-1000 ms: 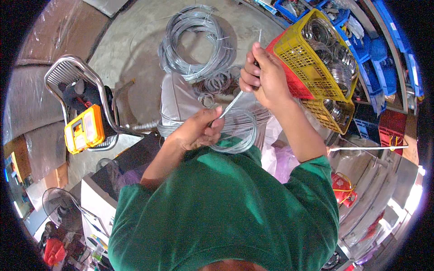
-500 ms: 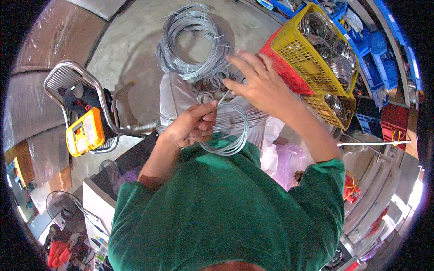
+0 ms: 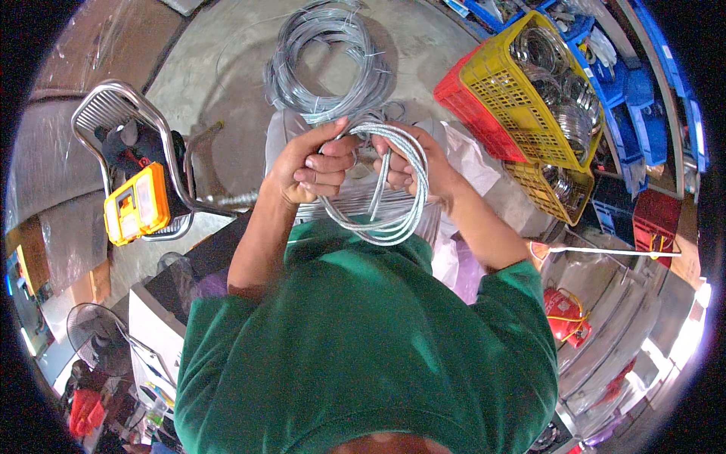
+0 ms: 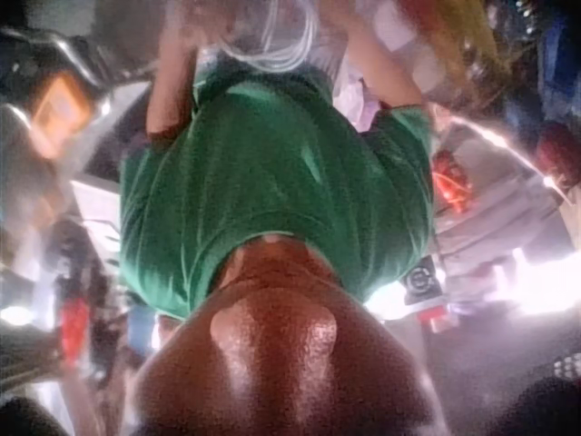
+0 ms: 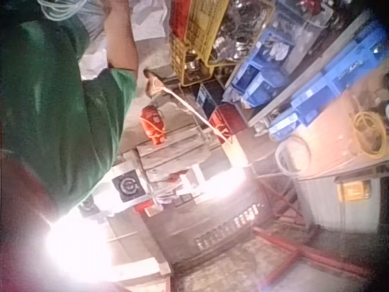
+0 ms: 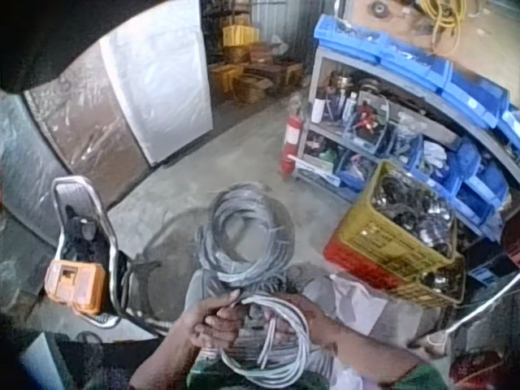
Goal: The person repeatedly pulls lengths of silver wire from a large coil, forms them into smaller loops, and stacks the loops on a white cloth. The person handles the wire by hand without using tools.
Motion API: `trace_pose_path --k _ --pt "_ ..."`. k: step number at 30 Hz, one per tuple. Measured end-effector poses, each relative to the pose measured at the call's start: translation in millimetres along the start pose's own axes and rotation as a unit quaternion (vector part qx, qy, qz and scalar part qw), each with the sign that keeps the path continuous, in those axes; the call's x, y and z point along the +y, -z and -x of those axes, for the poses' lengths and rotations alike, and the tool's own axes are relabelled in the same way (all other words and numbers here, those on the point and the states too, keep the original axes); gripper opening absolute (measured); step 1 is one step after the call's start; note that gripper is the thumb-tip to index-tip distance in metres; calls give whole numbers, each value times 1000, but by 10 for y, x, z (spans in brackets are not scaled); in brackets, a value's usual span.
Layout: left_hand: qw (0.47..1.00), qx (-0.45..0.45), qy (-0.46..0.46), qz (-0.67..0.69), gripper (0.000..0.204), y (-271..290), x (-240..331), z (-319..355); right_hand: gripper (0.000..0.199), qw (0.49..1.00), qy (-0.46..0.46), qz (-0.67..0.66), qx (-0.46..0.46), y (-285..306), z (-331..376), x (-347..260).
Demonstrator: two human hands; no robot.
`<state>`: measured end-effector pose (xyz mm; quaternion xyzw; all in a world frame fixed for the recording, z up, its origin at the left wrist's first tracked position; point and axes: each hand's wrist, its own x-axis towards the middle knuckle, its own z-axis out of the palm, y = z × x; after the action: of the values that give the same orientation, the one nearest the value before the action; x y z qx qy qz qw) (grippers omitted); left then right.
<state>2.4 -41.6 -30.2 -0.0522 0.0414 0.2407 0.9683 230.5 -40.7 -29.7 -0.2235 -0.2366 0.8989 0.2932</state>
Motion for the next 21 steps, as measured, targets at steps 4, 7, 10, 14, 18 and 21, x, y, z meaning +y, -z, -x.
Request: trace_pose_path --k 4,7,10,14,18,21 --pt "1000 -7 17 -2 42 -14 31 -21 26 992 18 -119 47 -33 -14 111" --pt "998 -4 35 57 40 21 22 -33 28 977 42 -191 88 -5 -74 187" --pt "997 28 39 53 39 77 37 -60 26 958 80 -268 64 40 -194 291" --pt "996 81 12 20 38 140 121 -85 23 905 92 -414 47 72 -269 401" --pt "989 136 -8 -56 38 108 185 -20 29 952 -11 -295 83 67 -112 271" --pt "962 204 -38 -174 38 17 113 54 40 992 -22 -34 117 14 41 78"
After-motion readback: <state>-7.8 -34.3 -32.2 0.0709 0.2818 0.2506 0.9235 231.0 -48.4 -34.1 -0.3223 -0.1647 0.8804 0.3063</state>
